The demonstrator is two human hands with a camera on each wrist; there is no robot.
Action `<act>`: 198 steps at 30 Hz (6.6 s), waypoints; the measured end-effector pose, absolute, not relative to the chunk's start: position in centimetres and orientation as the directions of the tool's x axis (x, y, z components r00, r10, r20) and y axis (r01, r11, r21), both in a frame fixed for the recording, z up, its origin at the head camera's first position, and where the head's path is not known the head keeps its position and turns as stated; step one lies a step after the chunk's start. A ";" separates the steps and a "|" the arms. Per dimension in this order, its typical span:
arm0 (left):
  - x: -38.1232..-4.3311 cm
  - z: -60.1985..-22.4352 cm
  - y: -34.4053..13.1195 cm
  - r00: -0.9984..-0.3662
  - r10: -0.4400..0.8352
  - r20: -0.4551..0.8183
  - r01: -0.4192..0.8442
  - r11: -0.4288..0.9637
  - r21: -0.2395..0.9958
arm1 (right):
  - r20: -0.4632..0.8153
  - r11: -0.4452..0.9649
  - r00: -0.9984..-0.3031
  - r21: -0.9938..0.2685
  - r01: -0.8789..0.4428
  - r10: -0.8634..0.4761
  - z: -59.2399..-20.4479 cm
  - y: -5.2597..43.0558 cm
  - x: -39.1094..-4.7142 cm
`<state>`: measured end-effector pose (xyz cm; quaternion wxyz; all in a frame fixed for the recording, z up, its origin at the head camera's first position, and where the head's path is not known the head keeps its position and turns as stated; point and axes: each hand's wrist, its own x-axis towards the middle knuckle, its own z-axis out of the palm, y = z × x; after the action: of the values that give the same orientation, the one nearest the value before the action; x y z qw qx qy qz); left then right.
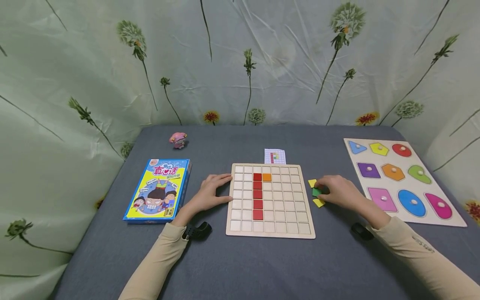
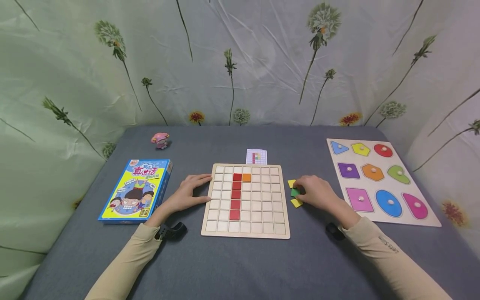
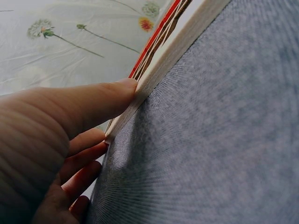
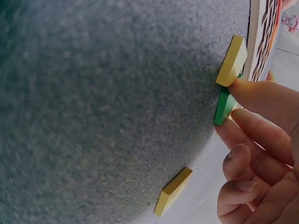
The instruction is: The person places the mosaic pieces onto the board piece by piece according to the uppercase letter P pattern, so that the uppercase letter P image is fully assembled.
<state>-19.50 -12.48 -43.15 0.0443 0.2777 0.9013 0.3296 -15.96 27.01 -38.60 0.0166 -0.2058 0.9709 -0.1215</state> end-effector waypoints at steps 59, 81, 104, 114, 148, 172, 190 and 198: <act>-19.7 -43.5 -12.5 -0.836 0.533 0.131 0.492 0.621 0.610 | 0.124 0.828 -0.858 -0.224 -0.514 -0.499 -38.4 22.9 -16.2; -19.8 -43.5 -12.4 -0.838 0.533 0.113 0.481 0.625 0.615 | 0.134 0.778 -0.811 -0.233 -0.584 -0.569 -38.4 20.5 -16.8; -19.7 -43.4 -12.5 -0.842 0.527 0.110 0.474 0.629 0.616 | 0.124 0.748 -0.783 -0.240 -0.619 -0.609 -38.2 17.9 -17.4; -19.6 -43.5 -12.5 -0.845 0.524 0.108 0.470 0.629 0.619 | 0.129 0.739 -0.769 -0.218 -0.638 -0.626 -38.2 17.0 -17.6; -19.8 -43.5 -12.6 -0.846 0.524 0.098 0.465 0.636 0.616 | 0.120 0.706 -0.737 -0.221 -0.673 -0.665 -38.9 15.5 -18.1; -19.7 -43.3 -12.4 -0.839 0.533 0.109 0.478 0.626 0.617 | 0.131 0.697 -0.732 -0.232 -0.679 -0.669 -38.7 16.1 -17.6; -19.8 -43.3 -12.5 -0.840 0.532 0.101 0.475 0.634 0.610 | 0.111 0.782 -0.825 -0.269 -0.562 -0.554 -37.8 19.3 -17.0; -19.7 -43.3 -12.5 -0.843 0.529 0.095 0.466 0.631 0.621 | 0.149 0.802 -0.844 -0.263 -0.536 -0.515 -37.9 20.8 -17.2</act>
<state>-19.72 -12.46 -43.30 0.0483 0.2758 0.9017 0.3293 -17.17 20.84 -37.88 -0.0351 -0.2772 0.9486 -0.1487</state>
